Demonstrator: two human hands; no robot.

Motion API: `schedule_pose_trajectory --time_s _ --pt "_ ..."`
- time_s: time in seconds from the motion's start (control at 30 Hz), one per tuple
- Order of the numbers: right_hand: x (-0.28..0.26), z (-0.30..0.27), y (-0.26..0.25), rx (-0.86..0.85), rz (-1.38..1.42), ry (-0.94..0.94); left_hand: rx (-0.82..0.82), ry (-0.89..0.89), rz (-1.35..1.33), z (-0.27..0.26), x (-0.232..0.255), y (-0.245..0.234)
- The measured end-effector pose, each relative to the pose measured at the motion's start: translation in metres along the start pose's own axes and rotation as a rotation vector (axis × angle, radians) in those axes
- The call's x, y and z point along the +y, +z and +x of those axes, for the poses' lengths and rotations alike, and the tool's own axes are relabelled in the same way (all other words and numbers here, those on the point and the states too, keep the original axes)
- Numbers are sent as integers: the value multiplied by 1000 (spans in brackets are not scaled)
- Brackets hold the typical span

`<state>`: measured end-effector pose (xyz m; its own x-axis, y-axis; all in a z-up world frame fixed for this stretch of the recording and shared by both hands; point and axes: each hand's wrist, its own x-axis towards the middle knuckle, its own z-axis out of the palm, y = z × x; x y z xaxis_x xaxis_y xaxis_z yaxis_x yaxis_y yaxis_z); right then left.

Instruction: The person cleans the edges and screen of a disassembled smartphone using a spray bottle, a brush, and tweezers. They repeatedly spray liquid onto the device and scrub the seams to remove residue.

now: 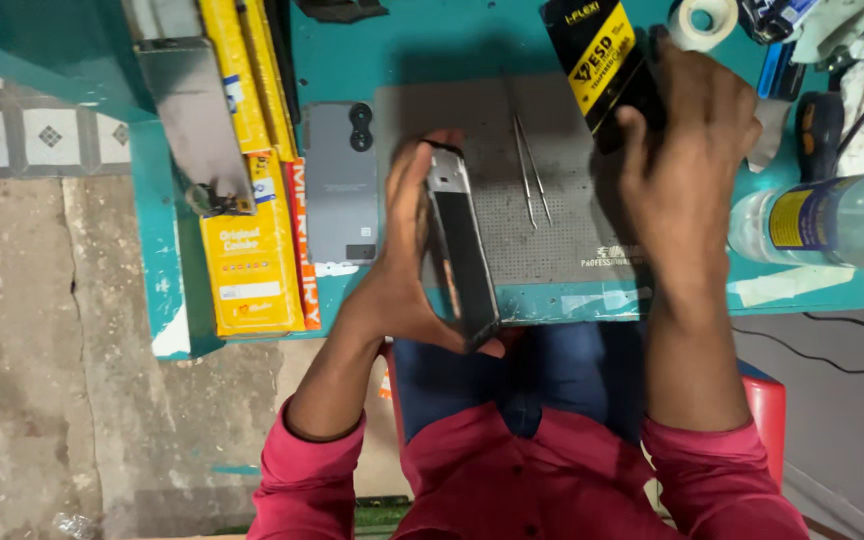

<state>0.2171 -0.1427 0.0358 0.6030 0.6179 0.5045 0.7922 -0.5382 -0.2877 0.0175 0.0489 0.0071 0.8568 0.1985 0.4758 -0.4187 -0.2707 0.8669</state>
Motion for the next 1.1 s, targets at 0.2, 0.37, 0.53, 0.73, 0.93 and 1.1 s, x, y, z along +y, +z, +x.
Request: schedule_pose_trajectory --time_s 0.2,0.37,0.53,0.73,0.93,1.1 --pt "-22 0 7 -80 77 -91 29 -82 -203 -15 -16 3" --pt "-45 3 9 -159 92 -152 90 -82 -196 -21 -12 2" --pt "-47 -1 15 -223 85 -105 178 113 -244 -6 -4 8" --pt "-39 -9 21 -160 112 -107 176 201 -233 -3 12 6" --pt "-37 -10 19 -182 174 -19 153 341 -75 8 34 1" --pt "-36 -8 19 -177 141 -32 147 353 -68 12 39 -2"
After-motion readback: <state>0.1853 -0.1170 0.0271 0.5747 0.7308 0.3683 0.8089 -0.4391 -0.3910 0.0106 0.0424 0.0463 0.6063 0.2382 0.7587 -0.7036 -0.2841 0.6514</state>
